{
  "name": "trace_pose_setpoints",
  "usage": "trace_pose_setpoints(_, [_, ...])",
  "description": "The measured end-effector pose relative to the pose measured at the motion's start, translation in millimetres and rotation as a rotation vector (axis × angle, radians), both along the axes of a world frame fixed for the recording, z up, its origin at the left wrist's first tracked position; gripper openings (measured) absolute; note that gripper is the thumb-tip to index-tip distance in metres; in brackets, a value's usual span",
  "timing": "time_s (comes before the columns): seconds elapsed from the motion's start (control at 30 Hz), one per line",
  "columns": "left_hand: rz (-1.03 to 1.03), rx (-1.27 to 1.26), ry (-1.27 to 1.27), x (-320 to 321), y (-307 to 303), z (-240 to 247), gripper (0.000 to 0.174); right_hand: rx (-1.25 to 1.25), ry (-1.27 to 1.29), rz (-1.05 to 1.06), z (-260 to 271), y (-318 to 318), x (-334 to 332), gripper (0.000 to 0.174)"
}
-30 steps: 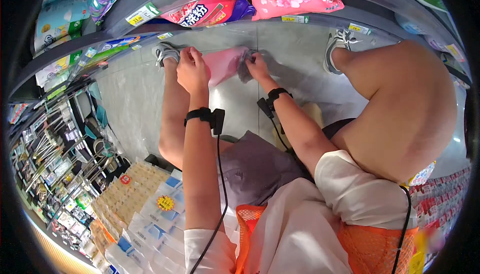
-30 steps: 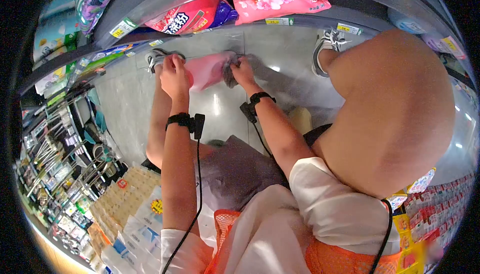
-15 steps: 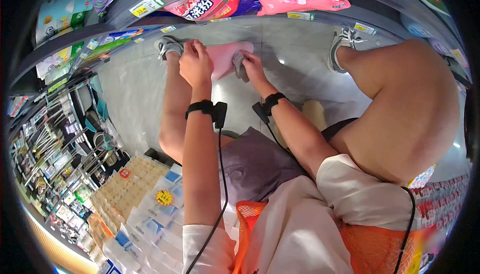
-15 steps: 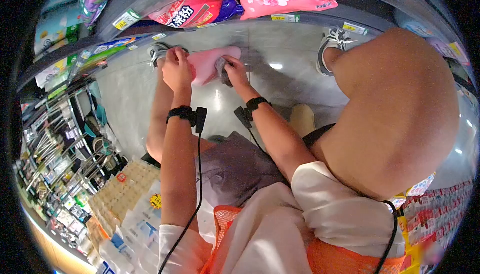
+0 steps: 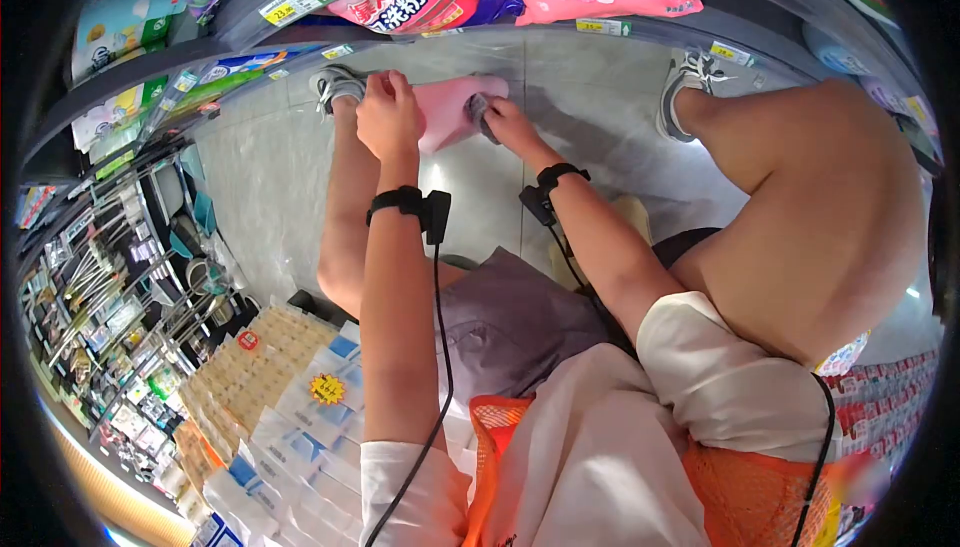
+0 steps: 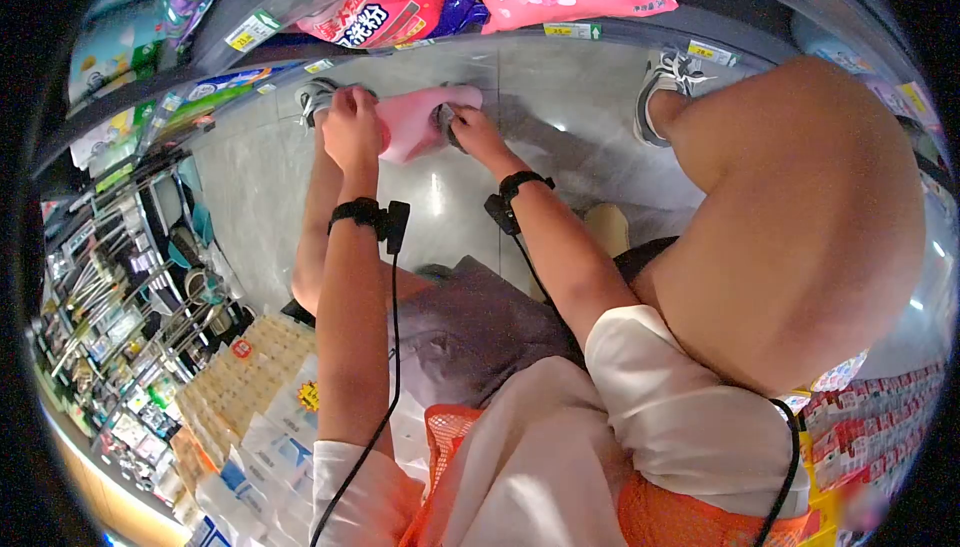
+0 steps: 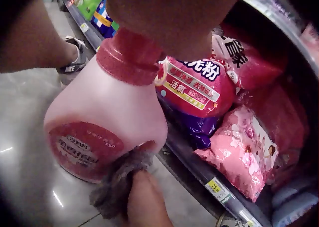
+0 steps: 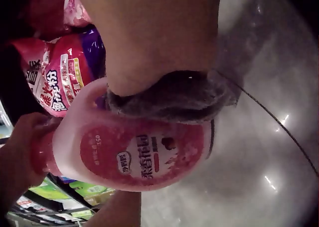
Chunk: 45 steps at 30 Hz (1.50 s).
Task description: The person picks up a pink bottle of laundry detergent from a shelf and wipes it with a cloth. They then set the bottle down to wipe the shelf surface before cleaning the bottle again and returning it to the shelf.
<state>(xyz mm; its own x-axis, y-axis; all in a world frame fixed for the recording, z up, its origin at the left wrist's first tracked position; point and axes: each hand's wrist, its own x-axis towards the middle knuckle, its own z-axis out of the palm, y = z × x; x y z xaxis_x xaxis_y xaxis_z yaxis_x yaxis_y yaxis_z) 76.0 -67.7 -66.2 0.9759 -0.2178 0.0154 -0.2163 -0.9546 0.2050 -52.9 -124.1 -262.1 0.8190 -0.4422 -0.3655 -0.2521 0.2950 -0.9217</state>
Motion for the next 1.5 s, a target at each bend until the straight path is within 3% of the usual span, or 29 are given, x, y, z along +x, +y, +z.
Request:
trace_pose_setpoints(0.13, [-0.007,0.014,0.014,10,0,-3,0.039,-0.053,0.021,-0.012,-3,1,-2,0.039])
trace_pose_setpoints(0.23, [0.004,0.04,0.025,17,-2,-2,0.039,-0.119,-0.124,-0.099,-9,4,-7,0.039])
trace_pose_setpoints(0.33, [0.024,0.053,0.097,26,-3,0,0.04,-0.19,-0.053,-0.093,-3,9,-20,0.036])
trace_pose_setpoints(0.43, [0.007,0.02,0.179,48,-3,0,0.042,-0.062,0.007,-0.12,5,15,-28,0.039])
trace_pose_setpoints(0.53, [0.003,0.027,0.222,65,-1,-7,0.045,-0.11,0.142,-0.14,-6,26,-32,0.043])
trace_pose_setpoints(0.57, [-0.001,0.035,0.23,70,0,-9,0.045,-0.105,0.264,-0.051,-17,29,-32,0.049])
trace_pose_setpoints(0.8, [0.045,0.088,0.325,99,13,-13,0.043,0.182,0.143,-0.229,-43,48,-10,0.066])
trace_pose_setpoints(0.87, [0.082,-0.014,0.361,107,22,-20,0.044,0.137,0.138,-0.256,-35,43,3,0.069])
trace_pose_setpoints(0.9, [0.087,-0.058,0.368,109,25,-20,0.045,0.096,0.153,-0.148,-8,27,1,0.073])
trace_pose_setpoints(1.0, [0.085,-0.171,0.347,121,38,-30,0.046,-0.106,0.199,-0.128,-6,32,11,0.078])
trace_pose_setpoints(1.13, [0.098,-0.321,0.323,123,56,-36,0.046,-0.268,0.001,-0.09,-8,38,21,0.084])
trace_pose_setpoints(1.2, [0.11,-0.276,0.293,116,60,-28,0.045,-0.325,-0.185,-0.105,4,38,27,0.085])
trace_pose_setpoints(1.3, [0.112,-0.298,0.242,111,65,-27,0.041,-0.543,-0.222,-0.045,34,44,35,0.086])
trace_pose_setpoints(1.5, [0.067,-0.296,0.25,107,96,-33,0.035,-0.568,-0.416,0.099,115,46,46,0.078])
